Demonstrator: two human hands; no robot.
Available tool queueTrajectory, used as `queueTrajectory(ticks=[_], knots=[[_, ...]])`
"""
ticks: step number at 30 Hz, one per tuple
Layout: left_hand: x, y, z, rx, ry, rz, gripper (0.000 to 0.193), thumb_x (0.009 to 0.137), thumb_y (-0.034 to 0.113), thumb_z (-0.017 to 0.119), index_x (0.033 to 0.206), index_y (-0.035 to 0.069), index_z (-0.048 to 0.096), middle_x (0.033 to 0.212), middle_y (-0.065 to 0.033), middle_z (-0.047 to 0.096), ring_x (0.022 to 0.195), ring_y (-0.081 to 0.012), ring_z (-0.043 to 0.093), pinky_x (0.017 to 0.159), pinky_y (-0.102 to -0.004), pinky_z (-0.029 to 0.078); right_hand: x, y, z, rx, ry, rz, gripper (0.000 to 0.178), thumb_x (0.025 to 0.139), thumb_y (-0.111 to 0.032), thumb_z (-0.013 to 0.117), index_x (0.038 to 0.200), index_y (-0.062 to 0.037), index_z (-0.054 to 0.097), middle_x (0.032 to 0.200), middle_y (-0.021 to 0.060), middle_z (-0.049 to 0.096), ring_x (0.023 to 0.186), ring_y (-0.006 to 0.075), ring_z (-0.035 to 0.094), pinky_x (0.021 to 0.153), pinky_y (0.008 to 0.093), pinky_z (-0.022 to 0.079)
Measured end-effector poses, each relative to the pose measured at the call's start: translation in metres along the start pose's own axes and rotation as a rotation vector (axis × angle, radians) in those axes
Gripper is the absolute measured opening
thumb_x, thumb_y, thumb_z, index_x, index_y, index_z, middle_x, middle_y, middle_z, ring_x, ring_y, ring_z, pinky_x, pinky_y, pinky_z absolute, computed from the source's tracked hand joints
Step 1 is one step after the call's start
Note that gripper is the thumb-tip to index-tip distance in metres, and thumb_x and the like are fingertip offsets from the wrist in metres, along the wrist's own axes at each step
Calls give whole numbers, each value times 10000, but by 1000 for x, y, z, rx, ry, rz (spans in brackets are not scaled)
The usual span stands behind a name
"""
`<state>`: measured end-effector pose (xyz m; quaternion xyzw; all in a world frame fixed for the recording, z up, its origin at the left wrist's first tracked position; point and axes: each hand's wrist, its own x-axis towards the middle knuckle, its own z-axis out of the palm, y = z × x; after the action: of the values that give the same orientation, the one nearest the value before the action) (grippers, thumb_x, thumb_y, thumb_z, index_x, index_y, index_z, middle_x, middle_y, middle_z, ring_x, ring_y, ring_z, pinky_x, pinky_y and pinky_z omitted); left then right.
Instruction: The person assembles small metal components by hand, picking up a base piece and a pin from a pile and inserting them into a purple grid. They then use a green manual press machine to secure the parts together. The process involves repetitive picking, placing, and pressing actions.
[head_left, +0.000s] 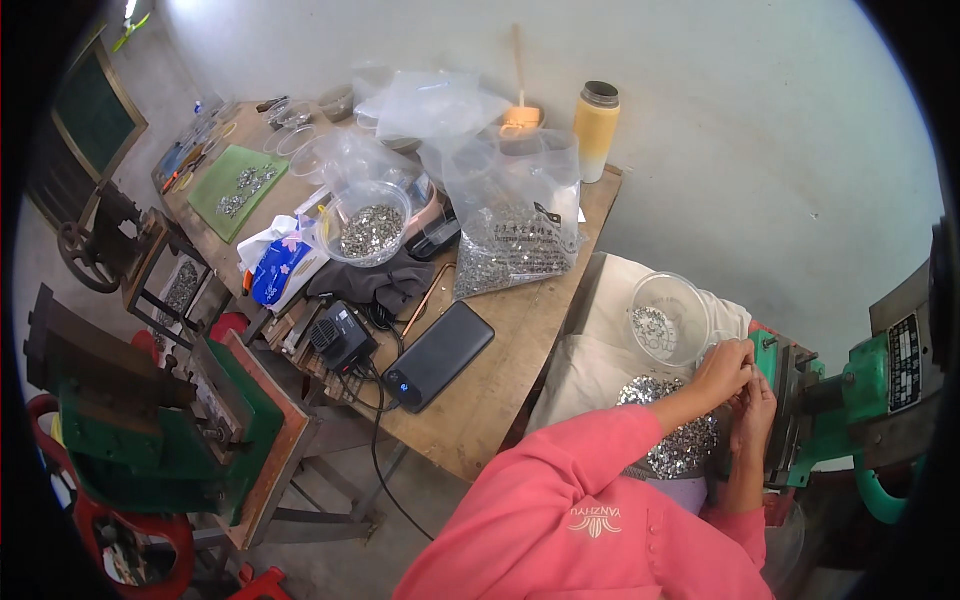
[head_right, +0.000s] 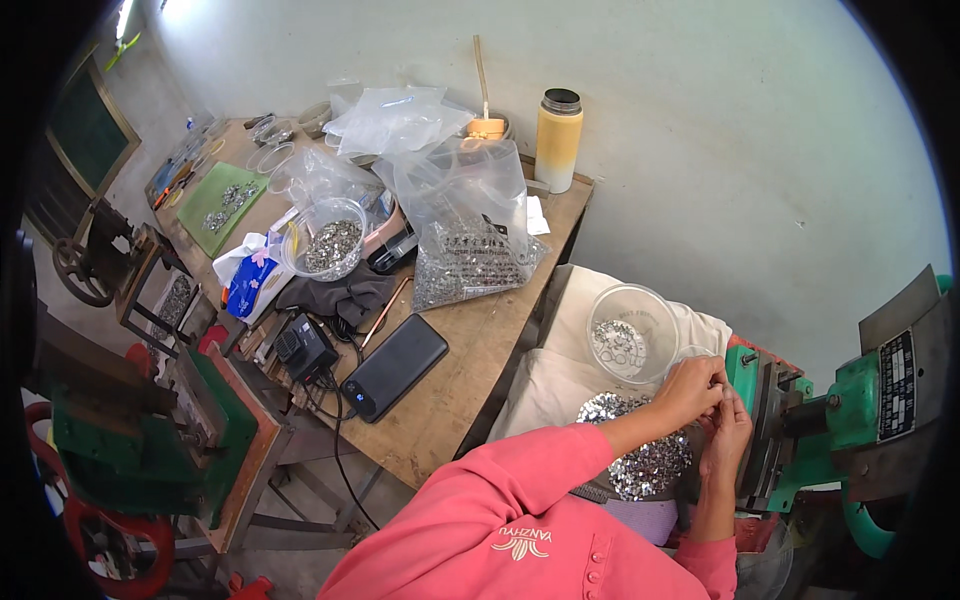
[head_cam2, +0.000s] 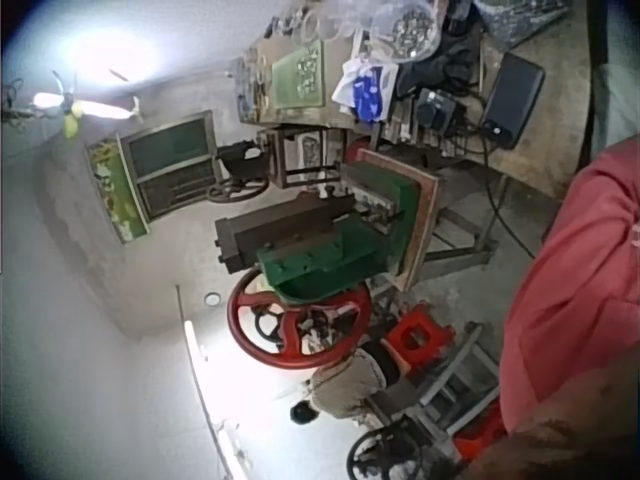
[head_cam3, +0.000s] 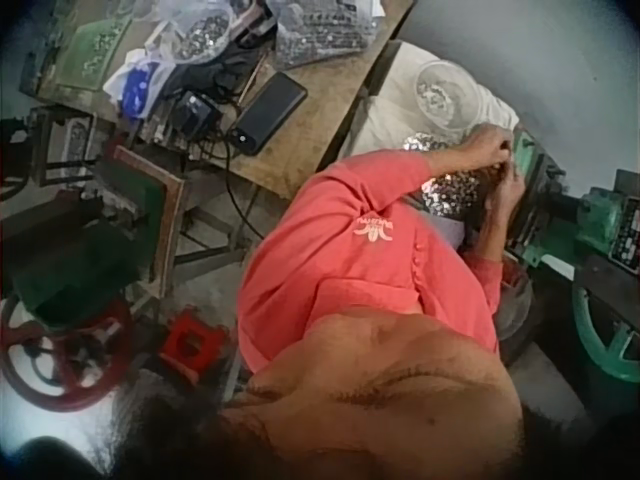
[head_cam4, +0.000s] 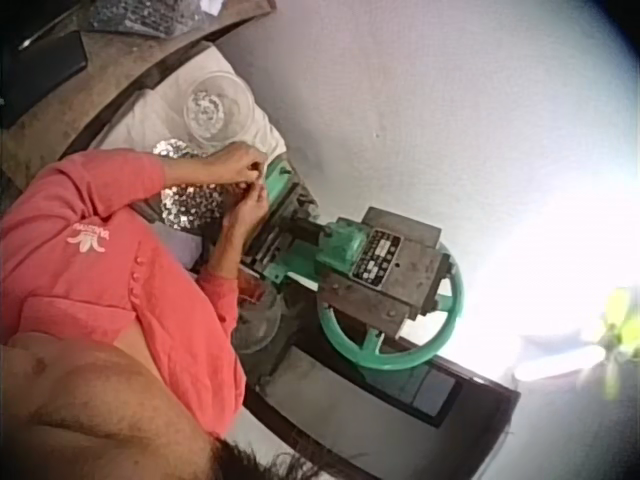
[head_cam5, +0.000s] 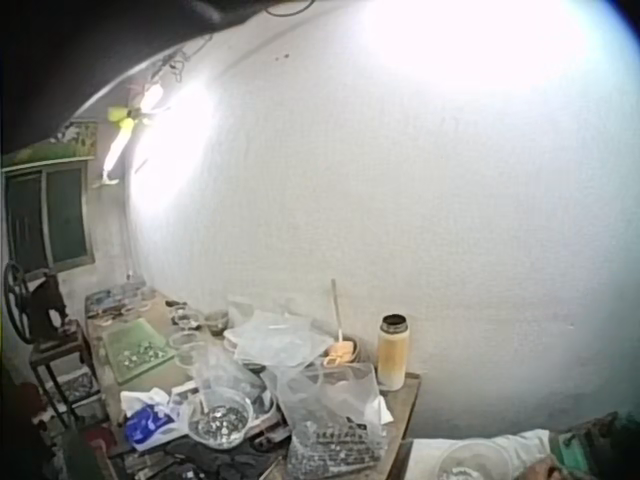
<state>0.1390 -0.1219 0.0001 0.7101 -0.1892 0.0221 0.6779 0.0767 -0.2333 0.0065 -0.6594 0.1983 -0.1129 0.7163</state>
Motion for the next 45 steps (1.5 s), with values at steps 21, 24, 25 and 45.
queueTrajectory(ticks=[21,24,25,45], knots=[[-4,2,2,-87,13,-35,114,831,49,627,861,-40,690,692,-152,693,625,-252,698,620,-373,550,12,1,-11,261,-120,150,214,969,-312,656,1046,-113,643,761,-91,568,652,-1,548,602,168,529],[-7,5,-1,-212,-25,-106,103,828,41,624,865,-38,678,692,-153,694,605,-240,695,597,-369,547,9,-10,-10,183,-104,172,211,966,-301,660,1040,-104,651,772,-77,592,656,11,557,604,174,533],[-7,8,-2,-276,-44,-143,98,827,37,622,865,-37,673,692,-153,694,597,-236,693,588,-368,546,10,-9,-12,121,-99,127,213,970,-293,654,1044,-94,658,785,-70,605,659,15,563,604,178,535],[-8,1,3,-244,-11,-142,94,821,55,665,861,-29,651,773,-152,709,694,-251,704,644,-365,544,7,-10,-12,73,-59,111,191,963,-256,662,1036,-81,684,838,-45,647,647,22,538,553,195,492]])
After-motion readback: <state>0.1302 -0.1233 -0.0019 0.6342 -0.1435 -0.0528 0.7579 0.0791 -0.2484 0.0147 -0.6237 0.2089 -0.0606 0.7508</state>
